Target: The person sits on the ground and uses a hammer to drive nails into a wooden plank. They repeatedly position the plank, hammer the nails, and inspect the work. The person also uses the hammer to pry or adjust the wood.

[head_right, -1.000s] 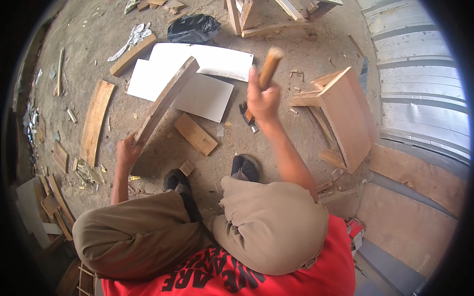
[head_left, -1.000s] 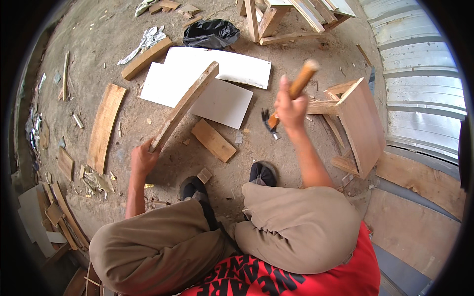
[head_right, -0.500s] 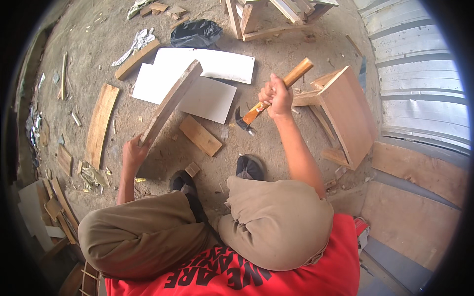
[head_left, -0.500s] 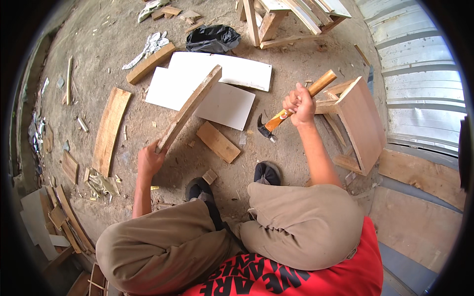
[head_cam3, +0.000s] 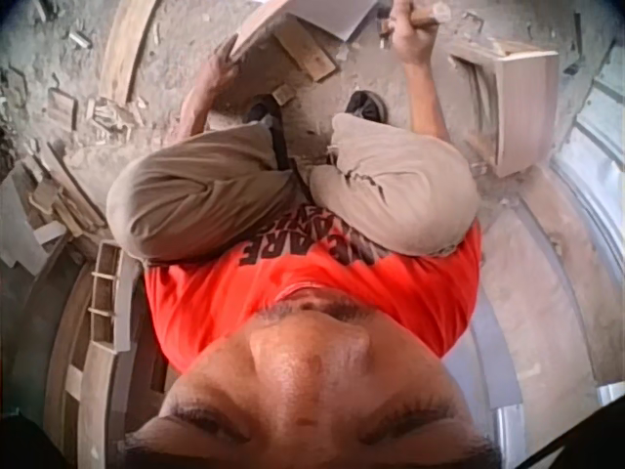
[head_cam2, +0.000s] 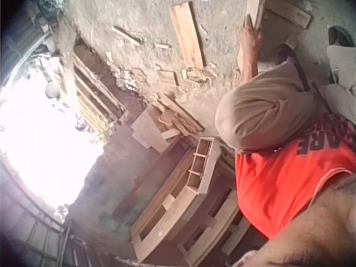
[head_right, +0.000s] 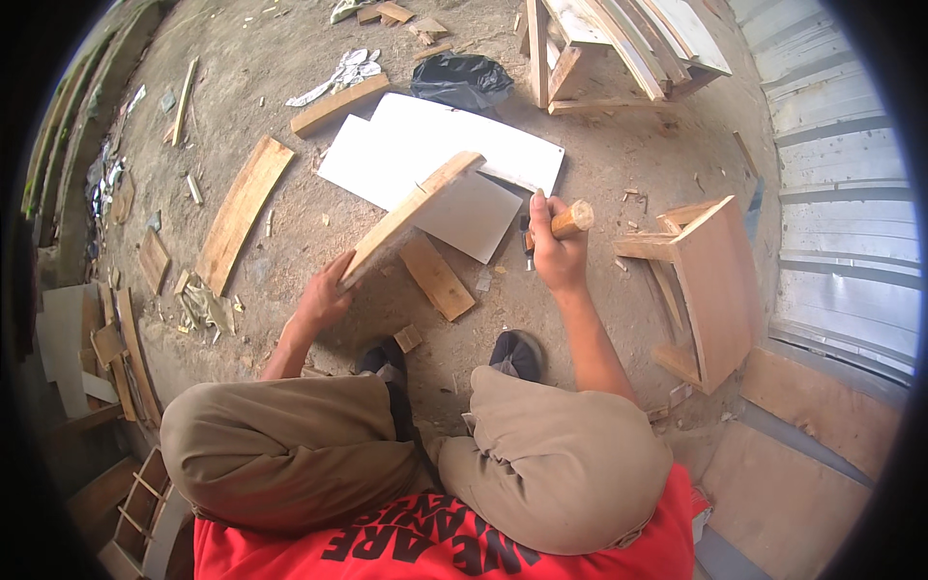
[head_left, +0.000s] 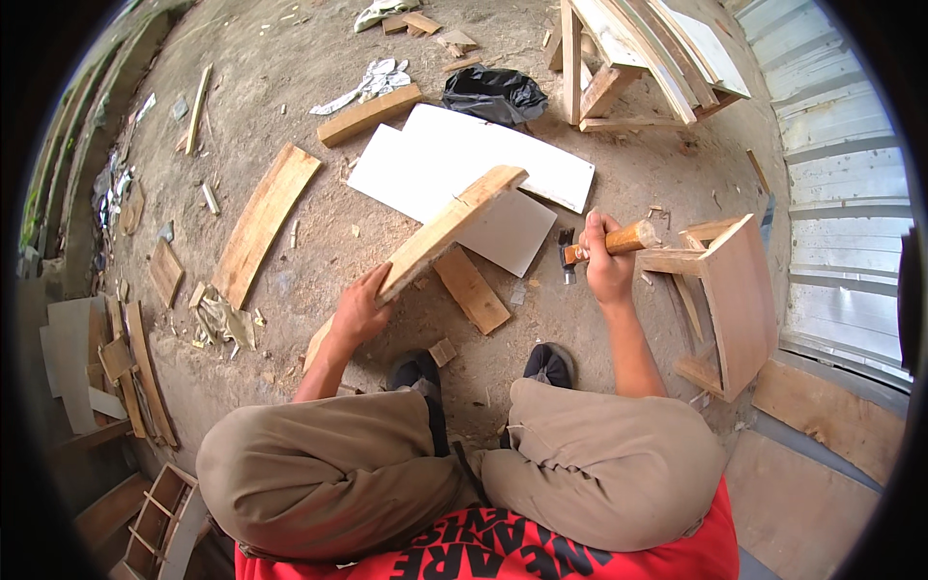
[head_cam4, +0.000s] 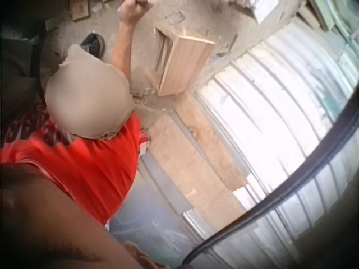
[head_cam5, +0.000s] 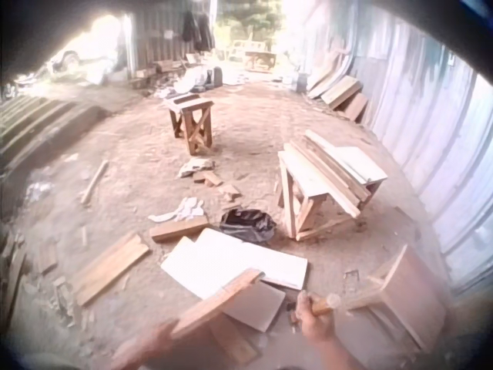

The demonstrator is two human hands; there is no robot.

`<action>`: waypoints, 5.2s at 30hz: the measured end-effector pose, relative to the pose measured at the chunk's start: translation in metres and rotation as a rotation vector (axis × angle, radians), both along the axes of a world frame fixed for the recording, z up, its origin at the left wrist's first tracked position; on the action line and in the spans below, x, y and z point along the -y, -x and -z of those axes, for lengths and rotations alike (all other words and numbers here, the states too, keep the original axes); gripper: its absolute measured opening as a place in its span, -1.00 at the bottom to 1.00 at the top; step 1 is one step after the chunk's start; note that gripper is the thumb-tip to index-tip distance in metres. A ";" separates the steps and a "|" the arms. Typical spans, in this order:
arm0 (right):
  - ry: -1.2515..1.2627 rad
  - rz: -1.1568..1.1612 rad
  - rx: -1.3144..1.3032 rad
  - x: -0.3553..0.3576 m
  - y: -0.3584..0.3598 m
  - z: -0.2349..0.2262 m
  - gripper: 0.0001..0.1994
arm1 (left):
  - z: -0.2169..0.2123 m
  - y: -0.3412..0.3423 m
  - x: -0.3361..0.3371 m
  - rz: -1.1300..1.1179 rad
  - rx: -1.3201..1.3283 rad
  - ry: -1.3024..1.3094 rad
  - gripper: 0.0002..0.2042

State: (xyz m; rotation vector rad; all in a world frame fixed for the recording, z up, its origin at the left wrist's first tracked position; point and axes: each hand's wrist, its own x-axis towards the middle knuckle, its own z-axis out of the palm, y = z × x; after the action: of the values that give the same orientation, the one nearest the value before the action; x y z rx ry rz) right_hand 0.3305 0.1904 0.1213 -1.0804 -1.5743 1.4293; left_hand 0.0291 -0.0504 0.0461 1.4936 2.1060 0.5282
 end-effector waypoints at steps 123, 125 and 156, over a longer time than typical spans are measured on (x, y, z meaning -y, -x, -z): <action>-0.255 -0.264 0.652 0.094 -0.007 0.105 -0.69 | 0.023 -0.022 -0.022 0.058 -0.301 0.398 0.33; -0.234 -0.261 0.654 0.092 -0.002 0.106 -0.69 | 0.026 -0.020 -0.021 0.060 -0.312 0.369 0.33; -0.211 -0.239 0.618 0.092 0.002 0.105 -0.69 | 0.022 -0.019 -0.020 0.068 -0.270 0.362 0.36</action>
State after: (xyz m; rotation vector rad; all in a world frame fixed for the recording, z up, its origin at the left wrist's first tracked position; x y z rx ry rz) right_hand 0.3288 0.0983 0.0167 -1.3132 -2.2989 1.0861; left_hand 0.0480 -0.0308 0.0244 1.4774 2.1927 -0.0865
